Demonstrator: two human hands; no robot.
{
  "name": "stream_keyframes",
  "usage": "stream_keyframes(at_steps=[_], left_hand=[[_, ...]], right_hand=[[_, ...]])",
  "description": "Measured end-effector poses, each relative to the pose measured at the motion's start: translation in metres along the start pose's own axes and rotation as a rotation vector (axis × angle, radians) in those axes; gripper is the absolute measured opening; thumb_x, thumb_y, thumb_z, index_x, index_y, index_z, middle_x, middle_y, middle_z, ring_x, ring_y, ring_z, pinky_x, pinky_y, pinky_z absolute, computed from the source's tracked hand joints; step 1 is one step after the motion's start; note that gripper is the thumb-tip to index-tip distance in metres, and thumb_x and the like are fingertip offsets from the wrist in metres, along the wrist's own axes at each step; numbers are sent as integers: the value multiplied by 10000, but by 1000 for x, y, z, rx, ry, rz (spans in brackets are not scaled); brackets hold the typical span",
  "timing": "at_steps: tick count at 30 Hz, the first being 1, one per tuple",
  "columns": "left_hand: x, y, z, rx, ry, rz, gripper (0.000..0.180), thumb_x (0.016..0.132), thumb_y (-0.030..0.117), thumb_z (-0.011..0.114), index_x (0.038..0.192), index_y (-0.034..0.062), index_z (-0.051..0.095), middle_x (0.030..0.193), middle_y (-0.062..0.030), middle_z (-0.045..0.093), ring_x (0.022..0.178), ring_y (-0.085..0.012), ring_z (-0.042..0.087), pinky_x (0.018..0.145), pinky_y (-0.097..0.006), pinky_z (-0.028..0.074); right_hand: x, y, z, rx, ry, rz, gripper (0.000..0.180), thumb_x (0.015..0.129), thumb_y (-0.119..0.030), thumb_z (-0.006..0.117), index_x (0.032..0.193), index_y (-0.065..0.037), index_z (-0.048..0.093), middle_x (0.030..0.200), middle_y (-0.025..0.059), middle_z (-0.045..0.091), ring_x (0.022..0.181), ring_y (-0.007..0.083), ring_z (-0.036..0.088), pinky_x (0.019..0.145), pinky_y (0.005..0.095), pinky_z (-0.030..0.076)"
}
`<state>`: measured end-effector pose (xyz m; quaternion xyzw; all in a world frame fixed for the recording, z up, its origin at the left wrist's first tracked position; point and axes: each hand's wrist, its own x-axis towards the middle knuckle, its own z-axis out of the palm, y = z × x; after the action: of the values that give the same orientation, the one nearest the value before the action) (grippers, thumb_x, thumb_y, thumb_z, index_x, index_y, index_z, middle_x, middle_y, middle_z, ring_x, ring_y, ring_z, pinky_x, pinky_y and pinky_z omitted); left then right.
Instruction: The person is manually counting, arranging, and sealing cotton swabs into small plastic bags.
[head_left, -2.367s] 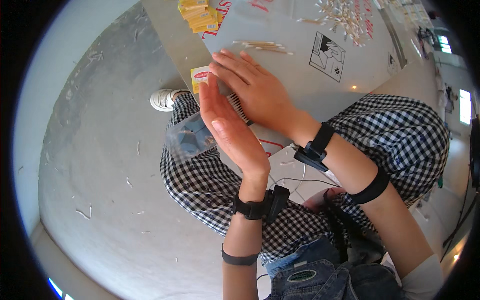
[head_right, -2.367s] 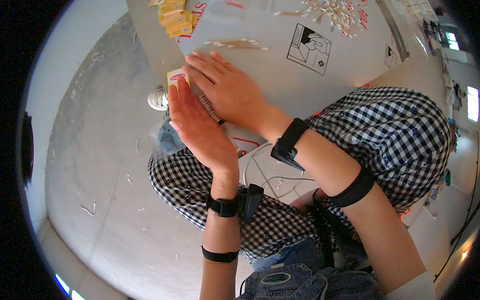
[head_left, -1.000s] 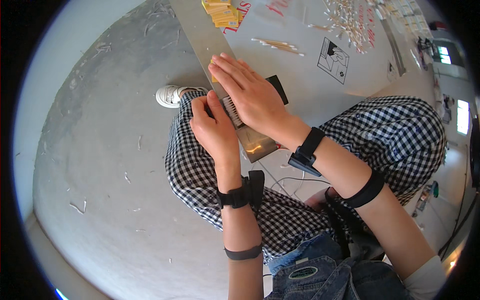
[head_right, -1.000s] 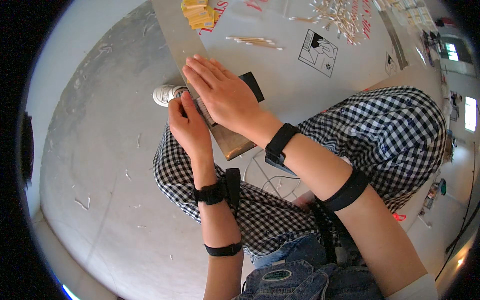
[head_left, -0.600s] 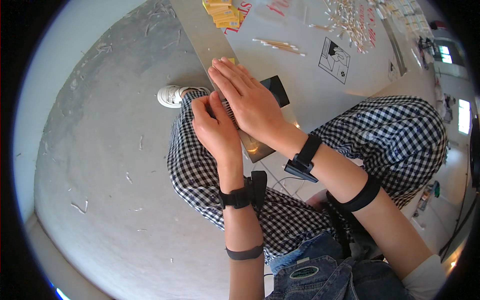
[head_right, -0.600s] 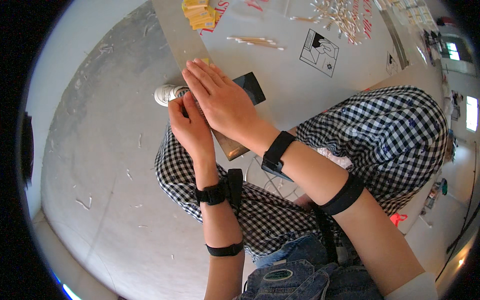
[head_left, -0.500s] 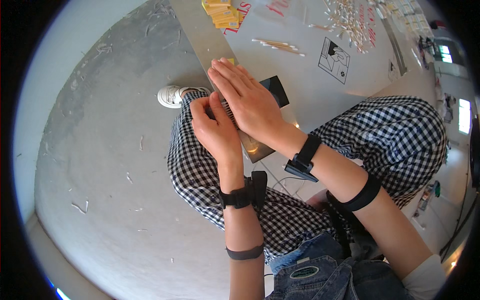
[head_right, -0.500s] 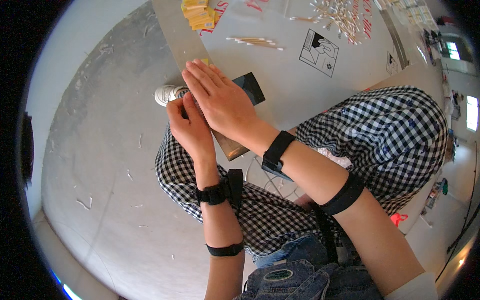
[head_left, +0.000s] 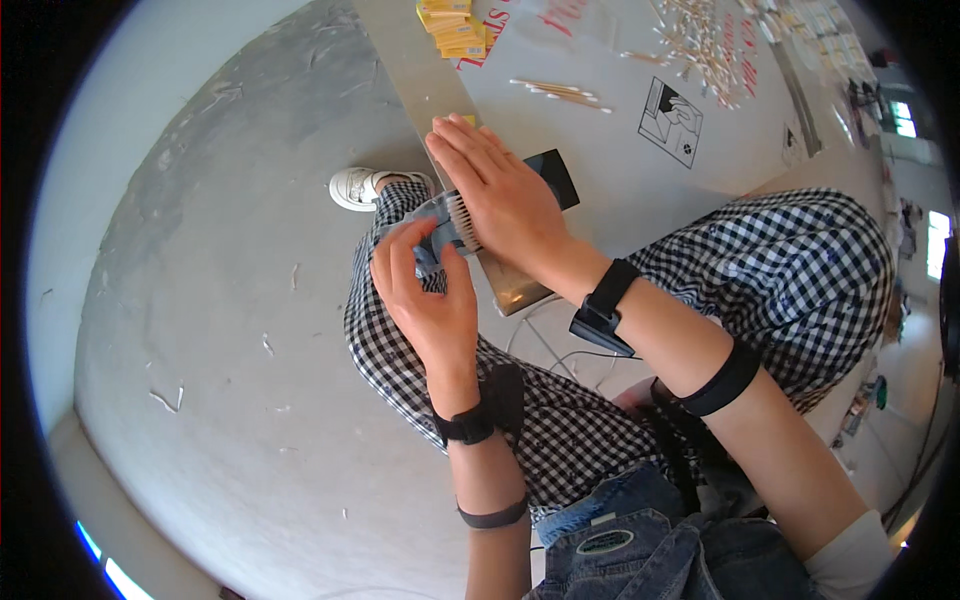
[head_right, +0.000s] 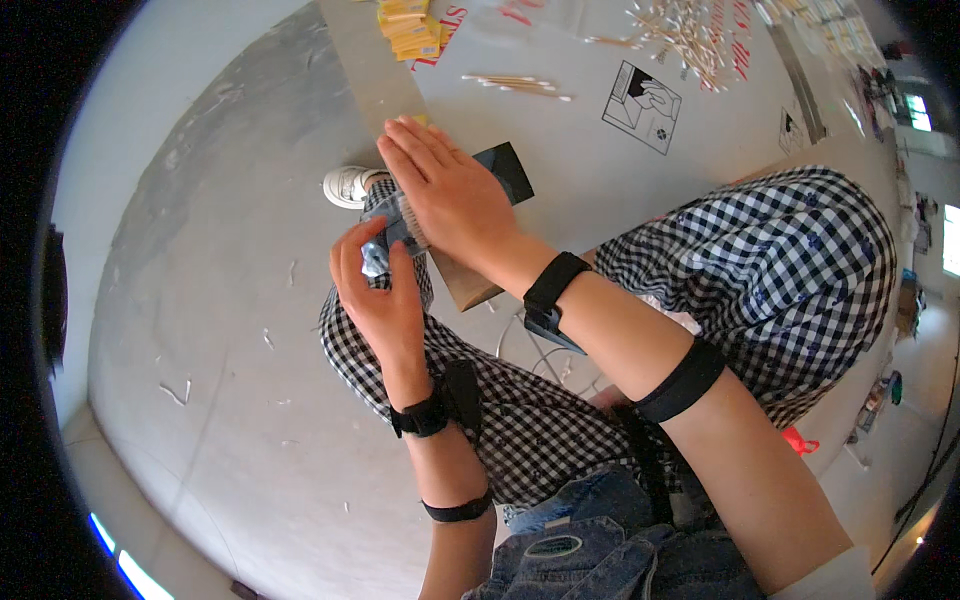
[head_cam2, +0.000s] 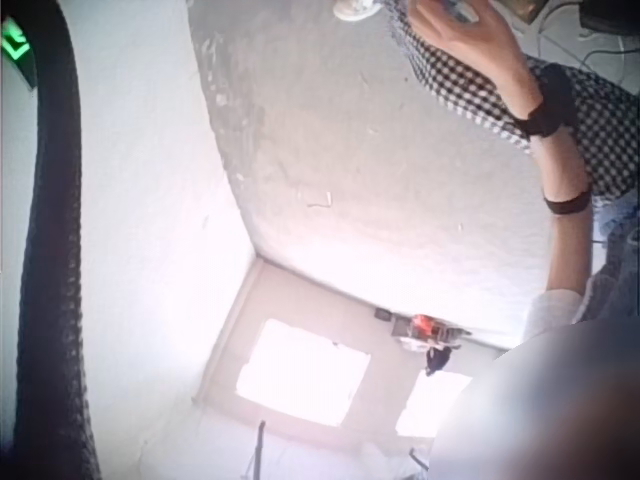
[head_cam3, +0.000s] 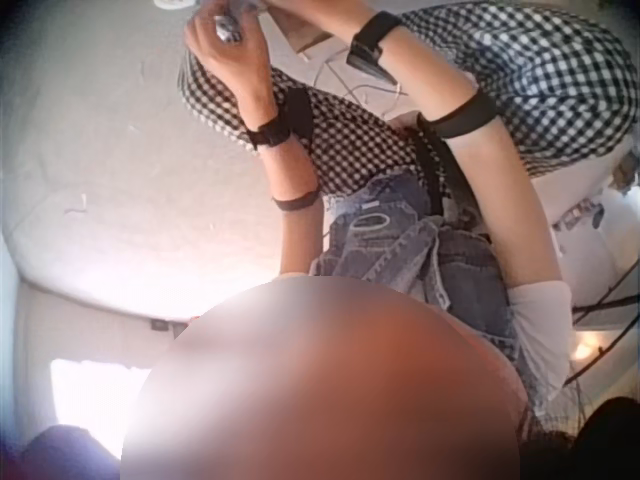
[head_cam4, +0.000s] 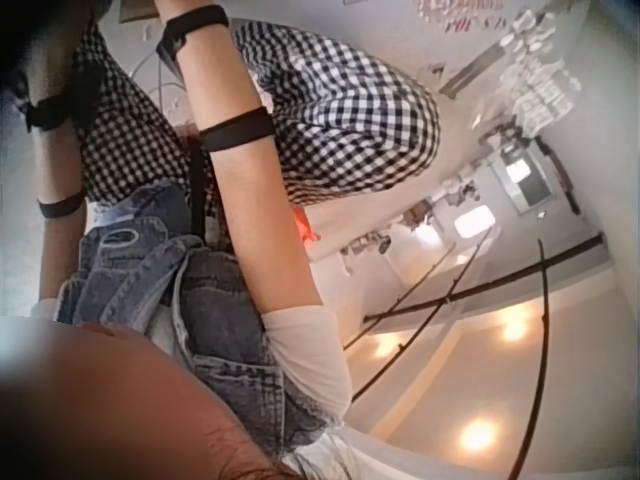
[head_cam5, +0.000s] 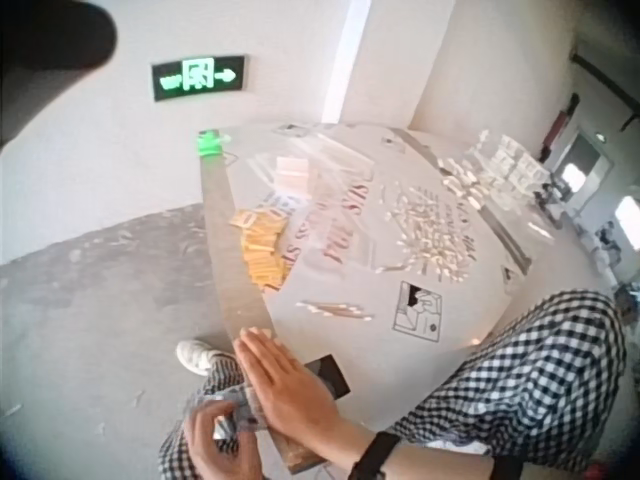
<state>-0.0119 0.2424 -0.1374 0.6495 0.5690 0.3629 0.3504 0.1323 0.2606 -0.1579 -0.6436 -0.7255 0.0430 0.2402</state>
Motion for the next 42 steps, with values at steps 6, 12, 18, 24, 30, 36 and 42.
stream_keyframes(at_steps=[6,12,18,24,30,36,42], left_hand=[[24,9,-23,352,-265,192,658,655,66,768,1294,74,612,1354,-108,583,1350,-317,465,1206,-531,262],[42,6,-24,333,-409,286,587,660,90,770,1227,76,622,1163,-117,664,1167,-343,575,1187,-516,295],[40,9,-22,297,-382,306,563,645,48,768,1189,70,623,1091,-123,656,1085,-350,592,1004,-456,460],[40,11,-18,248,-437,271,576,641,24,765,1195,60,612,1100,-128,643,1030,-364,597,895,-431,498],[42,9,-23,77,-518,155,584,663,4,752,1225,36,597,1149,-143,642,1054,-365,613,902,-424,511],[41,-2,-26,-1,-513,162,572,669,26,769,1219,21,612,1189,-142,642,1060,-358,634,921,-402,518],[37,-5,-19,1,-469,200,561,664,40,779,1204,27,629,1182,-124,645,1055,-342,632,908,-404,521]], right_hand=[[2,-3,-3,10,-13,2,475,949,-100,496,1404,36,482,1494,171,479,1434,290,415,1199,419,334],[1,-2,-3,7,-24,2,485,953,-113,503,1411,42,471,1503,172,466,1446,293,394,1210,425,313],[-1,0,-2,12,-18,0,496,951,-107,507,1422,36,456,1510,174,454,1444,299,396,1205,428,318],[-3,-3,-4,34,-9,31,515,947,-111,516,1439,22,441,1512,173,452,1439,304,402,1193,430,342],[0,-10,1,102,8,23,514,946,-103,511,1442,13,440,1516,173,447,1432,320,408,1194,437,340],[-2,-14,-1,162,6,44,511,949,-89,497,1447,9,437,1517,178,445,1430,342,405,1195,443,338],[-1,-13,-4,218,23,56,554,903,9,510,1452,2,432,1515,173,446,1438,353,391,1200,461,322]])
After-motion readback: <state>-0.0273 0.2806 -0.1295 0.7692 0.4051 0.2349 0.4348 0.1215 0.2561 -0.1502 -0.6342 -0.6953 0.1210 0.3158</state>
